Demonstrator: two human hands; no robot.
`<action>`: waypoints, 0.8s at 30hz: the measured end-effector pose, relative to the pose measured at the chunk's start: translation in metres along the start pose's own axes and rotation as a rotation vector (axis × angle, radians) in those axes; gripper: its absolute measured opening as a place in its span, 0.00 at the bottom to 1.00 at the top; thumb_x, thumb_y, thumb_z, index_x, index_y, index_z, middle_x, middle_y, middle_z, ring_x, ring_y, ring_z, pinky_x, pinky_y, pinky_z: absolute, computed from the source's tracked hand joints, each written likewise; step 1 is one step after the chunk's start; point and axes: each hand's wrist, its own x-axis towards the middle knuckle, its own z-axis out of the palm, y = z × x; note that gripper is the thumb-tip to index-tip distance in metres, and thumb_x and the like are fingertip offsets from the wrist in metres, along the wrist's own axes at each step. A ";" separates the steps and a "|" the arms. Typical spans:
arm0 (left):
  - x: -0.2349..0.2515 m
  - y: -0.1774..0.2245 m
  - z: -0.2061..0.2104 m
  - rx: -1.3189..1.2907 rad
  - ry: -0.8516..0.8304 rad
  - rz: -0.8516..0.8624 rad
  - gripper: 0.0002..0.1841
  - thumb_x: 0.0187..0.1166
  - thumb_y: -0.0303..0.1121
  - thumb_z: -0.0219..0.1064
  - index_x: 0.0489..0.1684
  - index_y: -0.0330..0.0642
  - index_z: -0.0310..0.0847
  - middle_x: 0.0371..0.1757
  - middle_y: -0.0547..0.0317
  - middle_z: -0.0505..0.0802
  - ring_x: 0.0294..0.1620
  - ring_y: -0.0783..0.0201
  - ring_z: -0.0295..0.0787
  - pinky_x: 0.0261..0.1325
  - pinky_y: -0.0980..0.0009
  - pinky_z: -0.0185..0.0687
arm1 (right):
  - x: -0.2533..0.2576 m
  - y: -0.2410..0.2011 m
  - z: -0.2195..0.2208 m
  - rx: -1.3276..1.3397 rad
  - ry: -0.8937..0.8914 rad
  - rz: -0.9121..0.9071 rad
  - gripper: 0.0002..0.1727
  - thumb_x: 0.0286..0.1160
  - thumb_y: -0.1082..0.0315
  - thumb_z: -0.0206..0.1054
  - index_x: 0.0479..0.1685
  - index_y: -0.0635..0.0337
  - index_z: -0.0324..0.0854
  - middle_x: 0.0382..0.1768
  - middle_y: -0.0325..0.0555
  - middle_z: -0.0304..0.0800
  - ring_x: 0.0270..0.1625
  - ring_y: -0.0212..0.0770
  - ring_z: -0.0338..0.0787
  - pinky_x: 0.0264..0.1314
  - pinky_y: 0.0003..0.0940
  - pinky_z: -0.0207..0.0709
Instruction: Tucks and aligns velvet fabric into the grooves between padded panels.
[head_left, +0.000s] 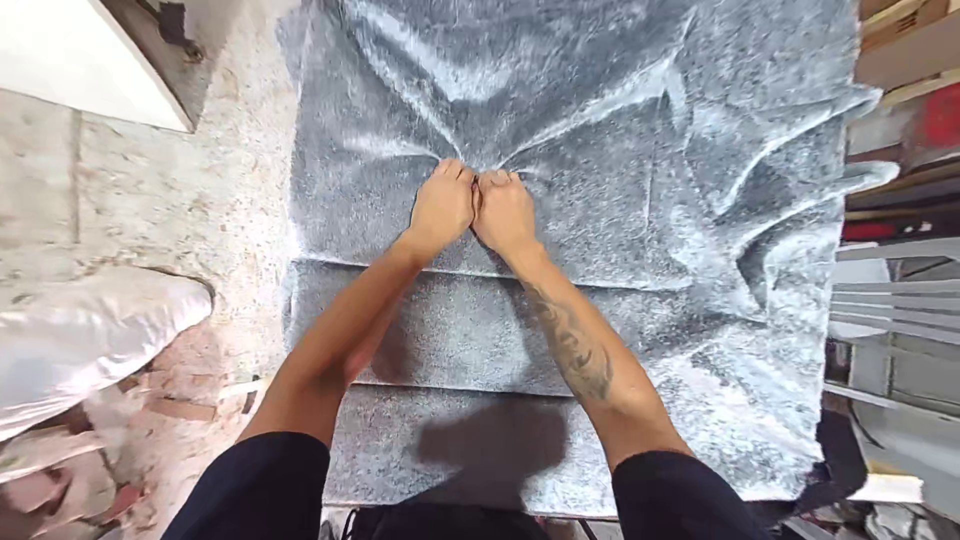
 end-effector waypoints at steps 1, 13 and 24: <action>0.001 -0.004 0.002 0.000 0.032 0.040 0.22 0.89 0.35 0.46 0.66 0.37 0.84 0.70 0.45 0.86 0.78 0.47 0.78 0.81 0.52 0.72 | 0.004 0.005 -0.001 -0.010 0.001 -0.004 0.26 0.88 0.56 0.45 0.65 0.59 0.86 0.68 0.50 0.89 0.76 0.49 0.83 0.81 0.49 0.72; 0.021 0.010 0.017 0.004 0.021 0.190 0.25 0.88 0.32 0.43 0.80 0.40 0.75 0.81 0.49 0.81 0.87 0.50 0.70 0.91 0.53 0.58 | -0.013 0.076 -0.020 0.028 0.006 0.075 0.27 0.90 0.54 0.47 0.76 0.59 0.80 0.77 0.50 0.82 0.84 0.50 0.76 0.86 0.51 0.65; 0.055 0.065 0.016 0.096 -0.215 0.101 0.26 0.89 0.40 0.43 0.76 0.39 0.77 0.74 0.43 0.86 0.75 0.38 0.81 0.71 0.37 0.76 | -0.015 0.139 -0.050 -0.066 -0.038 0.314 0.27 0.90 0.57 0.42 0.61 0.59 0.86 0.66 0.54 0.90 0.73 0.55 0.85 0.76 0.56 0.74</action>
